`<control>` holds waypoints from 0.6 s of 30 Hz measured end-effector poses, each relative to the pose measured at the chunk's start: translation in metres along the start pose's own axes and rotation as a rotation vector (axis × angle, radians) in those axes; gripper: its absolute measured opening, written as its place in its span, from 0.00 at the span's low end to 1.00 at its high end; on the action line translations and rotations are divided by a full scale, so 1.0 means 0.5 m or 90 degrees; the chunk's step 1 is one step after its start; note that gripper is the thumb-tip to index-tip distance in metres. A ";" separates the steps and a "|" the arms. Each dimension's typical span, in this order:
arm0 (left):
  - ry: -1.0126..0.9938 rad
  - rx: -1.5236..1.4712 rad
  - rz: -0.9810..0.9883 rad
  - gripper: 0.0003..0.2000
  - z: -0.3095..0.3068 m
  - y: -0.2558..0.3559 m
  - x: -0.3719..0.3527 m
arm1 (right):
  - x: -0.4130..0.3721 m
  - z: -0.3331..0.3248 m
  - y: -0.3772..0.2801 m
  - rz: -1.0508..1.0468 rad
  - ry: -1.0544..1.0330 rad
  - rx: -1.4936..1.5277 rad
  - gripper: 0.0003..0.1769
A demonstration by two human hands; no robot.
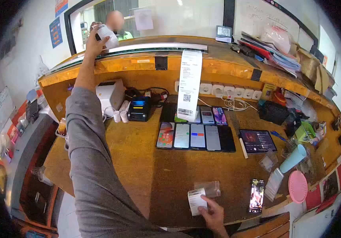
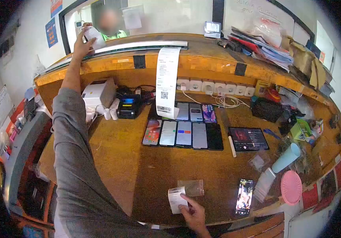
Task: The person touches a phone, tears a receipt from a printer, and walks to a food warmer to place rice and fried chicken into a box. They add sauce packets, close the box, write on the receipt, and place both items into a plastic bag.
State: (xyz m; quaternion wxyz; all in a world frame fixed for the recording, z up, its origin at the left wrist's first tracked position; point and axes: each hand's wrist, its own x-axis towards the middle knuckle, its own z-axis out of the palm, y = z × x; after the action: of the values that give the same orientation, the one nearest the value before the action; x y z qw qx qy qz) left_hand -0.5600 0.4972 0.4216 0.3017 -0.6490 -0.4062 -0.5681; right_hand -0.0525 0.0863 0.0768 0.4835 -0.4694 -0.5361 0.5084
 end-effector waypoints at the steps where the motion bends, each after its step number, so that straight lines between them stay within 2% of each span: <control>1: 0.000 0.000 0.000 0.38 -0.001 0.003 0.000 | 0.000 0.000 0.005 0.000 0.000 0.000 0.23; 3: -0.057 -0.051 -0.178 0.38 -0.006 0.012 0.000 | 0.000 0.000 0.015 -0.010 0.000 0.033 0.23; 7: -0.068 -0.092 -0.211 0.38 -0.009 0.023 0.000 | 0.000 -0.004 0.015 0.001 -0.010 0.009 0.23; 9: -0.073 -0.049 -0.249 0.39 -0.012 0.033 0.003 | 0.003 -0.007 0.023 0.010 -0.006 -0.039 0.23; 12: -0.050 0.021 -0.207 0.39 -0.010 0.031 0.002 | 0.000 -0.001 0.011 0.018 -0.001 0.030 0.23; 13: -0.047 0.018 -0.207 0.39 -0.007 0.021 0.002 | 0.000 -0.002 0.012 0.015 0.001 0.028 0.23; 15: 0.001 0.047 -0.128 0.36 -0.001 0.004 0.000 | 0.000 -0.004 0.020 0.014 -0.002 0.000 0.23; 18: 0.023 0.110 -0.114 0.35 -0.001 -0.006 -0.004 | 0.000 -0.005 0.025 0.031 0.004 -0.015 0.23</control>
State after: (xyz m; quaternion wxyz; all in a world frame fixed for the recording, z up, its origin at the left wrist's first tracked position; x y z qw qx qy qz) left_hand -0.5628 0.4977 0.4195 0.3123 -0.5711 -0.5044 -0.5673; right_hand -0.0498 0.0870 0.0642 0.4672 -0.4895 -0.5292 0.5119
